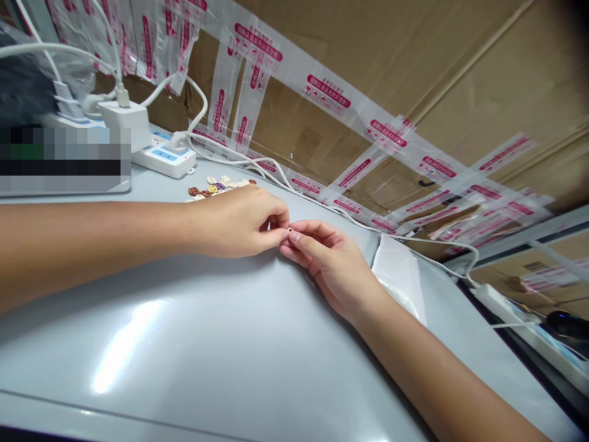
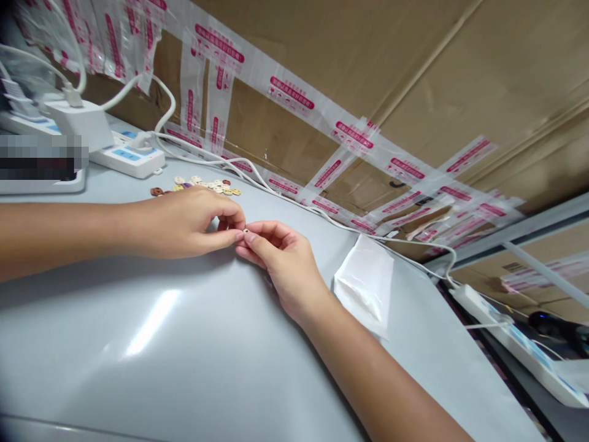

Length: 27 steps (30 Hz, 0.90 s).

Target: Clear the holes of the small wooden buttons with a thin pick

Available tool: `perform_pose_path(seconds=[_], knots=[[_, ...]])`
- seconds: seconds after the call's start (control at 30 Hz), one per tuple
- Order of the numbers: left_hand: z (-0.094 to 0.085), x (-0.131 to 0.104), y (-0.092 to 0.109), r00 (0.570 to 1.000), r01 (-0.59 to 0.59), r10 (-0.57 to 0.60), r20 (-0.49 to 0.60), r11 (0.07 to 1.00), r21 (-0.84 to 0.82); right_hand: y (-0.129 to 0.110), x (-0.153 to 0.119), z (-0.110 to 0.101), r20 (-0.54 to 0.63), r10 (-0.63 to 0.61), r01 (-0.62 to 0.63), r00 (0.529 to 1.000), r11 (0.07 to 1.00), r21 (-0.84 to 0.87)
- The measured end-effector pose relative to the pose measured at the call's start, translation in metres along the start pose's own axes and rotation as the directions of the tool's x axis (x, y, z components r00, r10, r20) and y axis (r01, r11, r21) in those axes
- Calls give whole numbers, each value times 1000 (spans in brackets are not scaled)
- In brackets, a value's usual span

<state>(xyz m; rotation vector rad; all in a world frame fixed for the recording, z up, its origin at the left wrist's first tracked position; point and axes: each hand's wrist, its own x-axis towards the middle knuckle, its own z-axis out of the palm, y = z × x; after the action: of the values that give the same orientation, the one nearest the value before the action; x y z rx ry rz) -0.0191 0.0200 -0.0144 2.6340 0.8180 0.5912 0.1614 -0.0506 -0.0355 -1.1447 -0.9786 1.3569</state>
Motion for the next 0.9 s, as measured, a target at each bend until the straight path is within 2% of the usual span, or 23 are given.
perform_pose_path(seconds=[0.3, 0.43, 0.7, 0.9], knots=[[-1, 0, 3, 999, 45, -45, 7, 999, -11, -1, 1, 0, 5, -10, 9, 1000, 1000, 18], [-1, 0, 2, 997, 71, -72, -25, 997, -22, -1, 0, -2, -21, 1, 0, 1000, 999, 38], [-1, 1, 1, 999, 32, -34, -41, 998, -47, -2, 1, -1, -22, 31, -30, 999, 999, 41], [0, 1, 2, 998, 45, -47, -37, 998, -46, -2, -1, 1, -17, 43, -43, 999, 999, 27]])
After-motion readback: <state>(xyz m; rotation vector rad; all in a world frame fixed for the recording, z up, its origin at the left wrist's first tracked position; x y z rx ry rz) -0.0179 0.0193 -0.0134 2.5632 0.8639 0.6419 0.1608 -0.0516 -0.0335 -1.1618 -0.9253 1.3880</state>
